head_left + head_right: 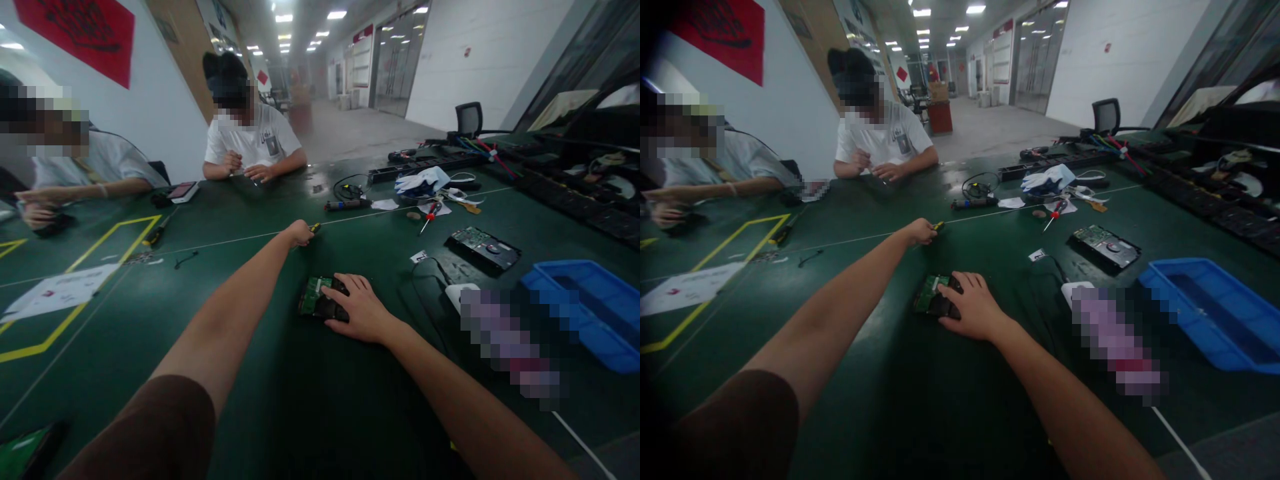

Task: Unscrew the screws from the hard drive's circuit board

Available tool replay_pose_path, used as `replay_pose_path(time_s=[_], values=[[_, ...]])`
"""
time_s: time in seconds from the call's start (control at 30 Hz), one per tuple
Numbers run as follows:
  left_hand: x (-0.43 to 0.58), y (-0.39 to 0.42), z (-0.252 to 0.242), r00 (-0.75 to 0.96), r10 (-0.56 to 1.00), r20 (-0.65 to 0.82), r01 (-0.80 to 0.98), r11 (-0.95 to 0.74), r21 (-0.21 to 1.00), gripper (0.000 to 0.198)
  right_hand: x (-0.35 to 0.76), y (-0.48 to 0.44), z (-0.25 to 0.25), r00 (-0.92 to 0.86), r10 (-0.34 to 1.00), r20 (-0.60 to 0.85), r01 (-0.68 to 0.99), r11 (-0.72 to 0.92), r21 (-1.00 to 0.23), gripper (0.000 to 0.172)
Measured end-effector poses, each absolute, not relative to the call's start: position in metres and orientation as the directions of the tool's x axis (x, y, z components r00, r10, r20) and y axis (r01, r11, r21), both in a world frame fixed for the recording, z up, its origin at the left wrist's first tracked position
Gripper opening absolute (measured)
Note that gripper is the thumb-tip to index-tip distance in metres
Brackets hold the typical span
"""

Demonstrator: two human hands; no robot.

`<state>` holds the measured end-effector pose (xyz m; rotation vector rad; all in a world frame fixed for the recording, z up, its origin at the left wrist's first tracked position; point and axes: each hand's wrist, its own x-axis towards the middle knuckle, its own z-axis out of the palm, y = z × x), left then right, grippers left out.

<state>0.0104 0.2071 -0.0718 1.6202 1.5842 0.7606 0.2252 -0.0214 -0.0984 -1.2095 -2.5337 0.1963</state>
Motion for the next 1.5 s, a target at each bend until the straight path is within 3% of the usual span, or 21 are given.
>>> replay_pose_path(time_s=[0.17, 0.3, 0.43, 0.53, 0.8, 0.97, 1.13, 1.5], values=[[-0.037, 0.153, -0.068, 0.064, 0.992, -0.110, 0.286, 0.087, 0.954, 0.004, 0.226, -0.019, -0.101, -0.592, 0.768, 0.243, 0.719, 0.640, -0.272, 0.071], [-0.063, 0.089, -0.076, 0.029, 0.997, -0.066, 0.055, 0.064, 0.996, 0.016, 0.227, -0.017, -0.101, -0.603, 0.761, 0.239, 0.710, 0.649, -0.273, 0.071], [-0.063, 0.039, -0.089, 0.025, 0.996, -0.084, -0.341, 0.087, 0.936, 0.022, 0.228, -0.015, -0.101, -0.599, 0.759, 0.255, 0.707, 0.651, -0.278, 0.070], [-0.056, 0.020, -0.099, -0.030, 0.997, -0.071, -0.473, 0.049, 0.880, 0.028, 0.228, -0.013, -0.103, -0.596, 0.755, 0.272, 0.704, 0.655, -0.276, 0.069], [-0.052, -0.005, -0.116, -0.186, 0.983, 0.000, -0.505, -0.096, 0.858, 0.024, 0.230, -0.017, -0.104, -0.613, 0.747, 0.258, 0.698, 0.665, -0.266, 0.069], [-0.048, -0.016, -0.116, -0.218, 0.975, 0.046, -0.460, -0.144, 0.876, 0.036, 0.230, -0.019, -0.104, -0.619, 0.740, 0.264, 0.692, 0.673, -0.261, 0.069], [-0.033, -0.020, -0.121, -0.421, 0.902, 0.096, -0.339, -0.255, 0.905, 0.036, 0.230, -0.018, -0.102, -0.631, 0.727, 0.270, 0.682, 0.686, -0.254, 0.069], [-0.025, -0.022, -0.118, -0.444, 0.881, 0.165, -0.230, -0.290, 0.929, 0.038, 0.232, -0.017, -0.102, -0.656, 0.716, 0.241, 0.663, 0.698, -0.271, 0.071]])
